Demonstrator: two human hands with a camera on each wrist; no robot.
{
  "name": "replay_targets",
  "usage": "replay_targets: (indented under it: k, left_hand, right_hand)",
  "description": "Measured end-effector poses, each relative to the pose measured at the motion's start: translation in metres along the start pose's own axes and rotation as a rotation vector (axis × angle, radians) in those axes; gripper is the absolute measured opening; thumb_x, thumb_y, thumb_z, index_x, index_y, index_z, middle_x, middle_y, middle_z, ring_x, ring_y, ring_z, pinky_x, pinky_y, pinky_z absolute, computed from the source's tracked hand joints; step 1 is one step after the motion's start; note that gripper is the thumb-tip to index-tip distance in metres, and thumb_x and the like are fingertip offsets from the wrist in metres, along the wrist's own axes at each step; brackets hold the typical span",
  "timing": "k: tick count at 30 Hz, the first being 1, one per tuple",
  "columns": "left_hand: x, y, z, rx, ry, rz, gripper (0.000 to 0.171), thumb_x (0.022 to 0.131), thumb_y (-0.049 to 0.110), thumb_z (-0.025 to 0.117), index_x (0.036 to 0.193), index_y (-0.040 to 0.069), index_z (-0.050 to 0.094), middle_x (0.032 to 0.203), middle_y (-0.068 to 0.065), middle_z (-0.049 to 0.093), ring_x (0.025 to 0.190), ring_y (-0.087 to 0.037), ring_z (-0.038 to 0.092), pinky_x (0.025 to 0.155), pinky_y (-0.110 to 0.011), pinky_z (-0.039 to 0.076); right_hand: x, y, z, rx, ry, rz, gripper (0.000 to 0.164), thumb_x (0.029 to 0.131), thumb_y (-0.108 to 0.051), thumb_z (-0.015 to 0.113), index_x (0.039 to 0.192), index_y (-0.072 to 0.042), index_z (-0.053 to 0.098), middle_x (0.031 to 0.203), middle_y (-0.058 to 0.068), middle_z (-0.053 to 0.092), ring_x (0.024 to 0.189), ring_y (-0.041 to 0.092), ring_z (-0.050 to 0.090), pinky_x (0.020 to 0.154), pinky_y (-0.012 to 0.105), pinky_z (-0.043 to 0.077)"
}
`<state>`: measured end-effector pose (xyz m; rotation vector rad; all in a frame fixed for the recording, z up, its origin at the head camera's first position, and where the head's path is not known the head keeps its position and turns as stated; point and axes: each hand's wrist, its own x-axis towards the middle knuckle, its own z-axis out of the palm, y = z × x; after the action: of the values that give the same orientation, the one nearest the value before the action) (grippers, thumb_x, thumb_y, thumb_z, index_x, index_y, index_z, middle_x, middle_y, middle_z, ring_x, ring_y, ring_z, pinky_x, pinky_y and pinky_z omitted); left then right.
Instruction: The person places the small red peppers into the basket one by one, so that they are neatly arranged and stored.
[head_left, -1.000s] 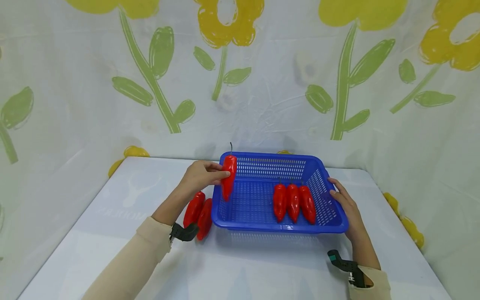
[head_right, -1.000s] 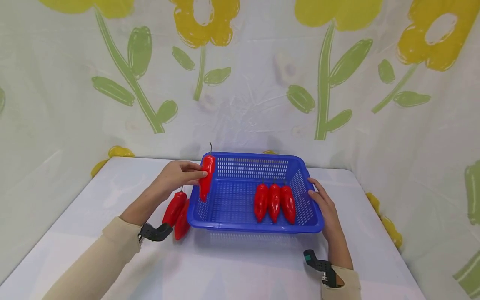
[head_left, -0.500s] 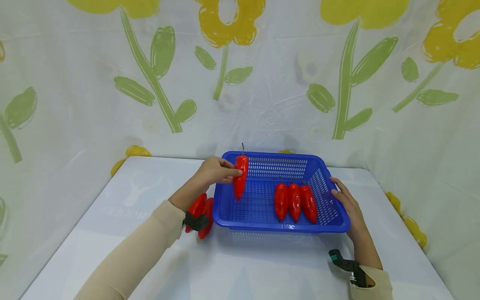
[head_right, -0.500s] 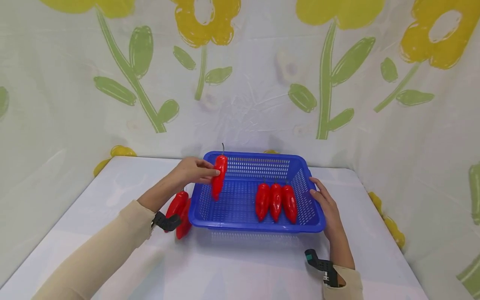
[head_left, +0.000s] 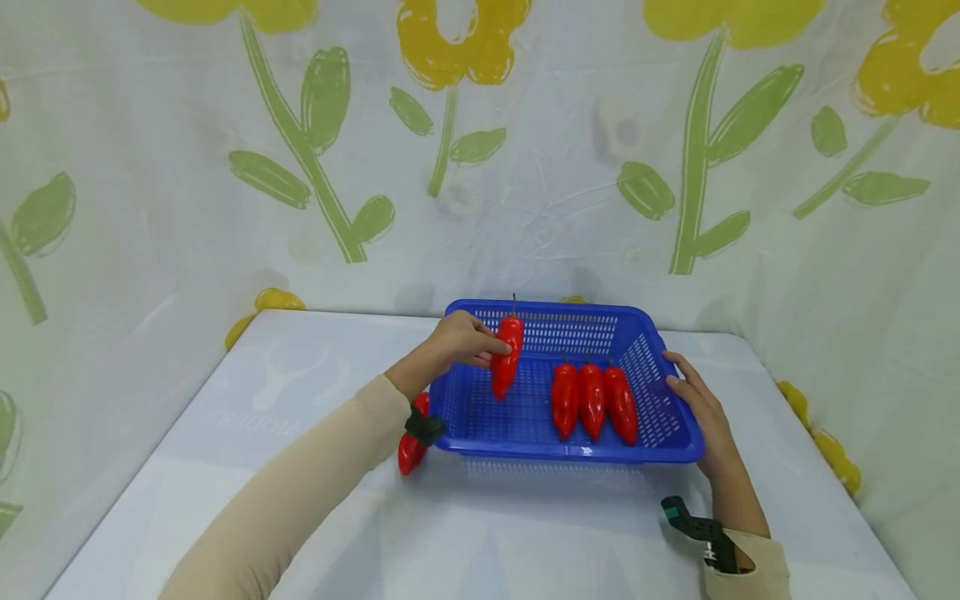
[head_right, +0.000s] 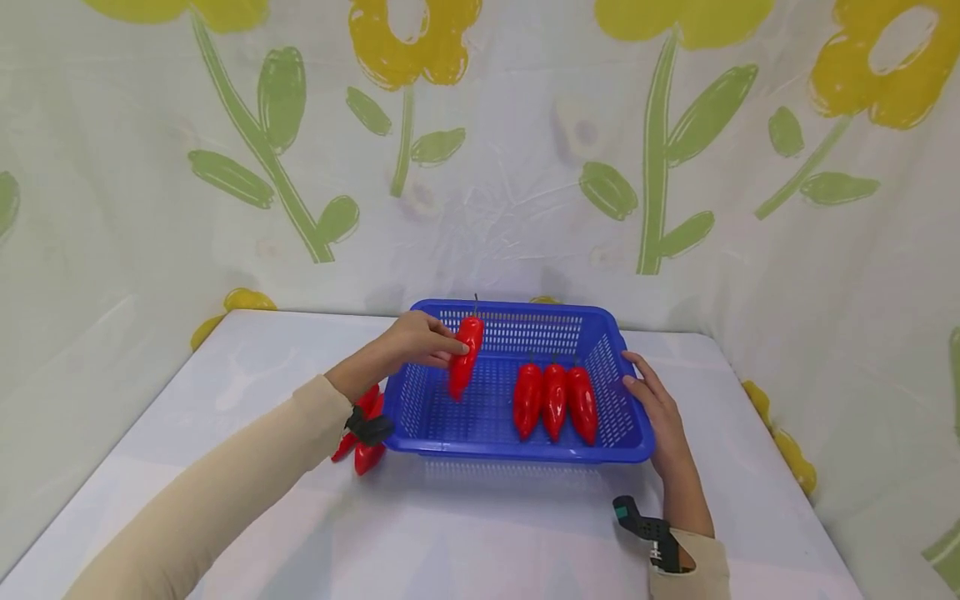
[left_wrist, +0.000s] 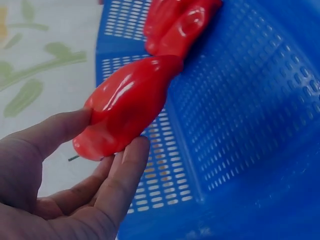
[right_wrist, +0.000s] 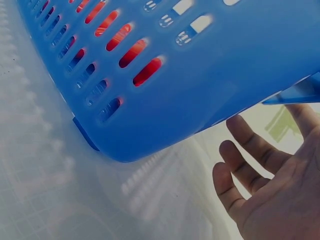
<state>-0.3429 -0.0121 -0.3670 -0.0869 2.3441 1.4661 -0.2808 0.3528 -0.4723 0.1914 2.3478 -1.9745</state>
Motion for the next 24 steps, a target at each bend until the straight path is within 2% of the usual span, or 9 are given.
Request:
replay_targets:
  k: [6,10,13,17,24]
  left_hand:
    - [0.011,0.002,0.019,0.096,0.020,-0.049,0.033,0.082,0.009,0.083,0.105,-0.008,0.066,0.096,-0.018,0.068,0.084,-0.030,0.073,0.076,-0.038,0.061]
    - [0.018,0.000,0.035,0.052,-0.022,-0.117,0.044,0.081,0.004,0.082,0.114,-0.012,0.058,0.098,-0.022,0.067,0.090,-0.034,0.072,0.085,-0.044,0.058]
    - [0.022,-0.001,0.045,0.000,-0.042,-0.170,0.054,0.081,0.001,0.081,0.123,-0.013,0.051,0.100,-0.025,0.066,0.094,-0.038,0.071,0.087,-0.047,0.057]
    - [0.025,0.001,0.050,-0.006,-0.017,-0.207,0.063,0.081,0.000,0.081,0.132,-0.011,0.046,0.101,-0.026,0.063,0.097,-0.040,0.069,0.087,-0.048,0.057]
    - [0.034,0.004,0.057,0.039,-0.048,-0.234,0.063,0.082,0.001,0.080,0.134,-0.009,0.046,0.107,-0.028,0.064,0.102,-0.041,0.068,0.088,-0.047,0.057]
  right_hand:
    - [0.000,-0.001,0.002,-0.027,-0.001,-0.009,0.058,0.101,-0.056,0.043,0.156,-0.047,0.024,0.162,0.020,0.019,0.134,0.044,0.037,0.079,0.028,0.059]
    - [-0.002,-0.001,0.000,-0.021,-0.006,0.000,0.059,0.102,-0.054,0.042,0.157,-0.046,0.022,0.164,0.019,0.015,0.138,0.047,0.032,0.078,0.028,0.059]
    - [-0.002,0.000,-0.002,-0.012,-0.008,0.006,0.059,0.102,-0.054,0.042,0.157,-0.045,0.022,0.165,0.017,0.013,0.140,0.047,0.030,0.078,0.027,0.059]
    - [0.000,0.000,-0.001,0.007,-0.018,0.004,0.060,0.101,-0.054,0.045,0.157,-0.045,0.023,0.165,0.015,0.014,0.140,0.045,0.030,0.080,0.027,0.058]
    - [0.002,0.000,-0.001,0.019,-0.011,-0.003,0.060,0.101,-0.054,0.045,0.157,-0.045,0.024,0.164,0.016,0.017,0.139,0.044,0.032,0.079,0.027,0.058]
